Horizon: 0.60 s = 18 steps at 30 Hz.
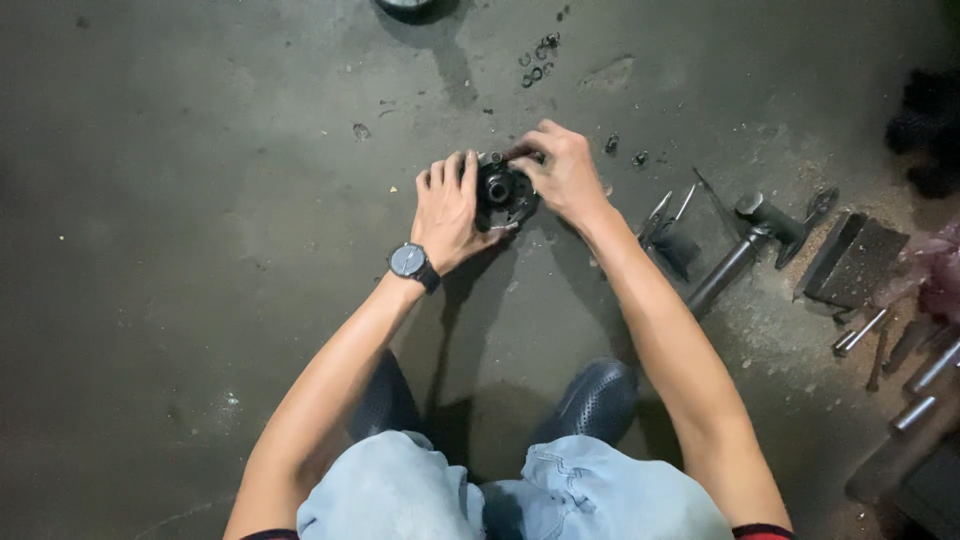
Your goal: The person sits on the workshop floor disassembling a motorcycle clutch hub assembly. They carry the part across the shop, set it on the floor, remove small components by hand, and use pliers and a wrench to extract parts from the hub.
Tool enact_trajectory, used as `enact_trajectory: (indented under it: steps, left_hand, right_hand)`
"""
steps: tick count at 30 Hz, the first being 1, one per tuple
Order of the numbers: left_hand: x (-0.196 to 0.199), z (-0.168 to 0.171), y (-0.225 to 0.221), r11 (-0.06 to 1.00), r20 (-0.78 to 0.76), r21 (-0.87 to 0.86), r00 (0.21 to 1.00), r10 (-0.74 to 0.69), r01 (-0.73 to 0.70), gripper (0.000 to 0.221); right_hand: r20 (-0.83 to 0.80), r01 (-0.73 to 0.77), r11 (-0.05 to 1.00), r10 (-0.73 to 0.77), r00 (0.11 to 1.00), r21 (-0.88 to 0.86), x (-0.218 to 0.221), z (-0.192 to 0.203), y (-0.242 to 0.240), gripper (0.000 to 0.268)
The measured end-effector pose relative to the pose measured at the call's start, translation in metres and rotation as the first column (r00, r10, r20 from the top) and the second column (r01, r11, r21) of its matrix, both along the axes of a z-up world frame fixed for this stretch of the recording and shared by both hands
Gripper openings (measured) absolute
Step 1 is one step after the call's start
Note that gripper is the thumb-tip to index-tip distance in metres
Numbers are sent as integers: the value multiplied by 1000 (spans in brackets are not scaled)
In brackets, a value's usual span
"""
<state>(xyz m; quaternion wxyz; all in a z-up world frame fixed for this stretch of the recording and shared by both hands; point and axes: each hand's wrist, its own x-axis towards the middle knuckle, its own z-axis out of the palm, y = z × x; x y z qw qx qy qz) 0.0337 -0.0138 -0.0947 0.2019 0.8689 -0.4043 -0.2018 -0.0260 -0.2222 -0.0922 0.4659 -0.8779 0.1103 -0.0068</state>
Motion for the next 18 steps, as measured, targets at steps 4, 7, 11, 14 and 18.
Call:
enact_trajectory:
  steps: [4,7,11,14,18]
  left_hand:
    - [5,1,-7,999,17,9,999,-43,43,116]
    - [5,6,-4,998,29,-11,998,-64,64,117]
    - [4,8,-5,998,39,-20,997,-67,67,116]
    - [6,9,-6,998,20,-18,998,-66,66,118]
    - [6,7,-4,998,9,-22,998,-66,66,117]
  right_hand:
    - [-39,5,998,-8,999,-70,9,6,13,18]
    - [-68,40,992,-49,996,-120,15,7,18,20]
    - [-8,76,978,-79,997,-193,8,1,20,20]
    - [-20,96,968,-104,994,-230,6,-6,25,18]
    - [48,61,918,-46,998,-391,3,-5,32,15]
